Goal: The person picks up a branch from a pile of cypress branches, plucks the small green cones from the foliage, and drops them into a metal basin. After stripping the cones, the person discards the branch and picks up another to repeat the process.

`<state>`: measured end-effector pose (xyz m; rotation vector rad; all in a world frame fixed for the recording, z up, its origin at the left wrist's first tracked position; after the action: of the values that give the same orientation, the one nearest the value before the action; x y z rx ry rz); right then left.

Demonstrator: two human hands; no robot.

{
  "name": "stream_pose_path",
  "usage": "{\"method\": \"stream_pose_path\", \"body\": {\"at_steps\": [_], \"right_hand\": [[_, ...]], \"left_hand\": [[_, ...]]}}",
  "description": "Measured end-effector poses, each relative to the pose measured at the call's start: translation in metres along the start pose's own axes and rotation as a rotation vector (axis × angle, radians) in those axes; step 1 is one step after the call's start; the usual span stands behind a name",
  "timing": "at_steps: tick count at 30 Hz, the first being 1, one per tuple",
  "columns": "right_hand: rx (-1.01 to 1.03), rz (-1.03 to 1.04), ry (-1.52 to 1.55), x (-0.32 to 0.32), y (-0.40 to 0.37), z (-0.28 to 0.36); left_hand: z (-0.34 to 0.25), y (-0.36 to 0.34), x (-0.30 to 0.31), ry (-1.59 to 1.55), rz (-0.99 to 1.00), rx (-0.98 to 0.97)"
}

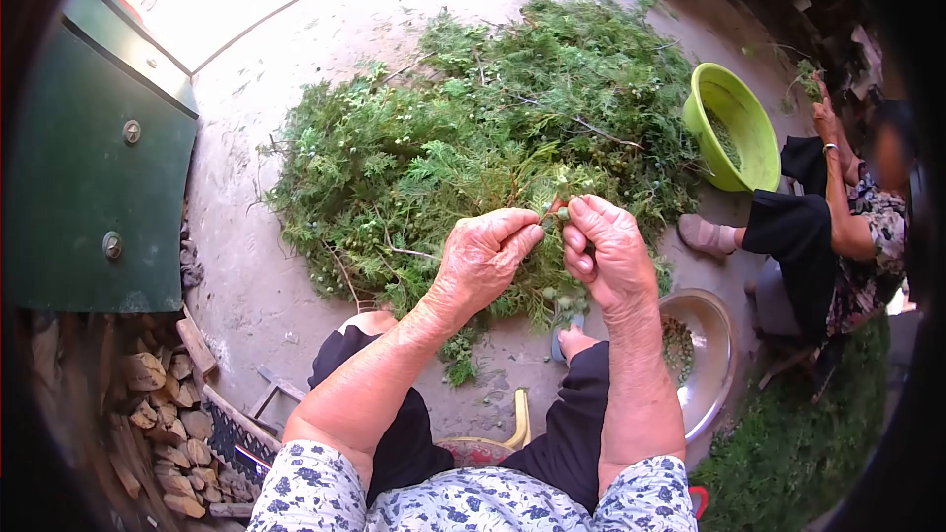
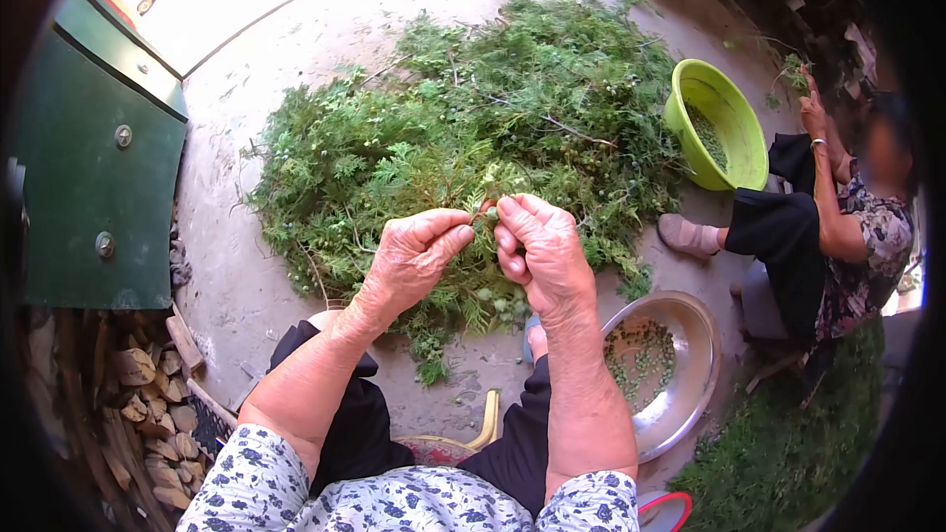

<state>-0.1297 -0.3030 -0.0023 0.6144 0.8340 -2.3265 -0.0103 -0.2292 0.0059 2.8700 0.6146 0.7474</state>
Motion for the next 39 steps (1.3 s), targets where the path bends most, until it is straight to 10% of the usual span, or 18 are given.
{"method": "stream_pose_path", "body": {"at_steps": [11,27,39], "right_hand": [[0.248,-0.085,-0.421,-0.009,-0.002,0.007],[0.157,0.104,0.35,-0.014,-0.008,0.008],[0.252,-0.012,-0.323,-0.023,-0.005,-0.003]], "left_hand": [[-0.005,-0.004,0.007,0.075,0.03,0.103],[0.026,-0.005,0.008,-0.612,0.061,0.448],[0.011,-0.009,0.005,-0.556,0.137,0.266]]}}
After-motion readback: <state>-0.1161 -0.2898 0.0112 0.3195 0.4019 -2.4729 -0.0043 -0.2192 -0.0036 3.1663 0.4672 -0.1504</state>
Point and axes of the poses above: each hand's wrist, its own y-axis towards the middle knuckle, its own x-axis out of the back of the hand, z = x × y, the point moved 6 cm from there along y, towards the middle knuckle, and after that the axes turned 5 degrees about y, right-handed, at the moved point
